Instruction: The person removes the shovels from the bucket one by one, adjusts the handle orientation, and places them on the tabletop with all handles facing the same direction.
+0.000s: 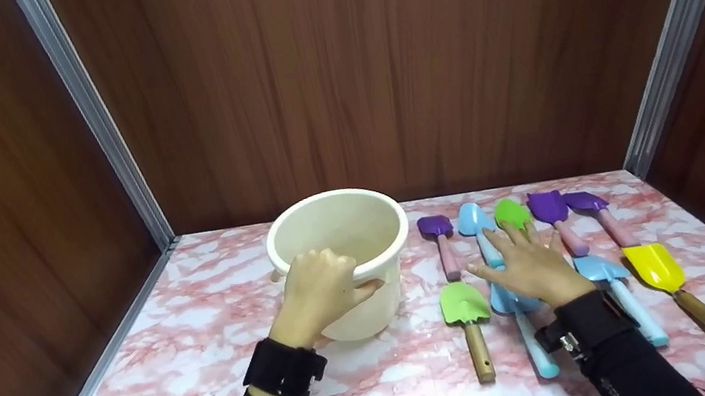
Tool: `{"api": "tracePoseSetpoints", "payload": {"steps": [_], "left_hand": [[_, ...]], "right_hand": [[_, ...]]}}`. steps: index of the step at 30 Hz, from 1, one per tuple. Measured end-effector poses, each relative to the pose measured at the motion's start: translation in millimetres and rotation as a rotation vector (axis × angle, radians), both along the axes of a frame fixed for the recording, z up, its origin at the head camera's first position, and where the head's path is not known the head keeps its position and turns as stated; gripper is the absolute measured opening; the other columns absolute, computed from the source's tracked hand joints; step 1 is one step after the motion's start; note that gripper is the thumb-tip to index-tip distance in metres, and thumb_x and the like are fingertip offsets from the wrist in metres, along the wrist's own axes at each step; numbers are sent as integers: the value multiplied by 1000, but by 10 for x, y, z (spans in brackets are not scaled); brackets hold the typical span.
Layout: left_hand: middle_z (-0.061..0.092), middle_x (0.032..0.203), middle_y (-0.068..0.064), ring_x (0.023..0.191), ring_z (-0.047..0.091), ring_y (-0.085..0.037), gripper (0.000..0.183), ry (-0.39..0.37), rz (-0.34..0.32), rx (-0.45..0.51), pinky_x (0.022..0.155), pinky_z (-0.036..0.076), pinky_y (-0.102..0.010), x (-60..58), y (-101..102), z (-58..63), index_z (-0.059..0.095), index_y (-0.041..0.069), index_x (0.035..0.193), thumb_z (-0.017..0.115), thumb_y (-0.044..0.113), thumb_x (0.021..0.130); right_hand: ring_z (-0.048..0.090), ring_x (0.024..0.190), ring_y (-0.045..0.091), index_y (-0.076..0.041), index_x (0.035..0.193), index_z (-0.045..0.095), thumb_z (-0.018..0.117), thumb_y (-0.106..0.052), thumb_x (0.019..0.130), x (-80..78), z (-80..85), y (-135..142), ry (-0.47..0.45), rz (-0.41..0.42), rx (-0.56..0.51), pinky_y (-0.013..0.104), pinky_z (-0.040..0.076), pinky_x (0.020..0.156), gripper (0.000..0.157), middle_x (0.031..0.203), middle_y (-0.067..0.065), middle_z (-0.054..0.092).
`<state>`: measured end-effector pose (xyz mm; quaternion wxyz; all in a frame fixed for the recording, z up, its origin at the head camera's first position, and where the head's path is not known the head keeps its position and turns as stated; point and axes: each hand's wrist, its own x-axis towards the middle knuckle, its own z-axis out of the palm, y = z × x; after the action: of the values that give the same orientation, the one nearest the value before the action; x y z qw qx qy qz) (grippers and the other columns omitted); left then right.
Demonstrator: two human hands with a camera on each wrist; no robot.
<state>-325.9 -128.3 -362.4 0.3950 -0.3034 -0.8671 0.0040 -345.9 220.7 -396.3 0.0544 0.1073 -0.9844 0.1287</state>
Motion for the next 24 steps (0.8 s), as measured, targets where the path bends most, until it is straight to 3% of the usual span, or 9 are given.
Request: {"api": "tracePoseSetpoints", "payload": {"steps": [8,13,19,24], "left_hand": [[30,53,6,47,33,-17,64,40,60,-43,41,40,-39,14,14,11,51,18,53,84,65,80],[38,51,5,45,41,-18,61,41,86,-52,42,42,-39,5,-41,-10,55,16,55,84,64,81],[48,52,-1,47,49,-24,59,-120,171,11,46,47,-44,-170,-307,49,57,12,57,87,57,82],[50,54,-2,49,52,-27,57,-223,175,32,50,49,-50,-352,-536,103,58,11,59,85,54,85]], "right_hand": [[4,155,63,-6,167,29,42,-80,99,12,63,67,-41,-17,-17,80,-9,116,102,171,33,17],[6,155,62,-6,167,27,39,-82,99,12,67,103,-64,-25,-9,79,-8,116,103,171,33,16],[2,153,66,-6,168,25,38,-83,99,18,69,144,-108,-20,-27,84,-9,112,104,171,34,13],[4,153,66,-6,168,23,38,-83,99,2,96,188,-113,-19,-17,86,-8,111,105,171,35,11]]}}
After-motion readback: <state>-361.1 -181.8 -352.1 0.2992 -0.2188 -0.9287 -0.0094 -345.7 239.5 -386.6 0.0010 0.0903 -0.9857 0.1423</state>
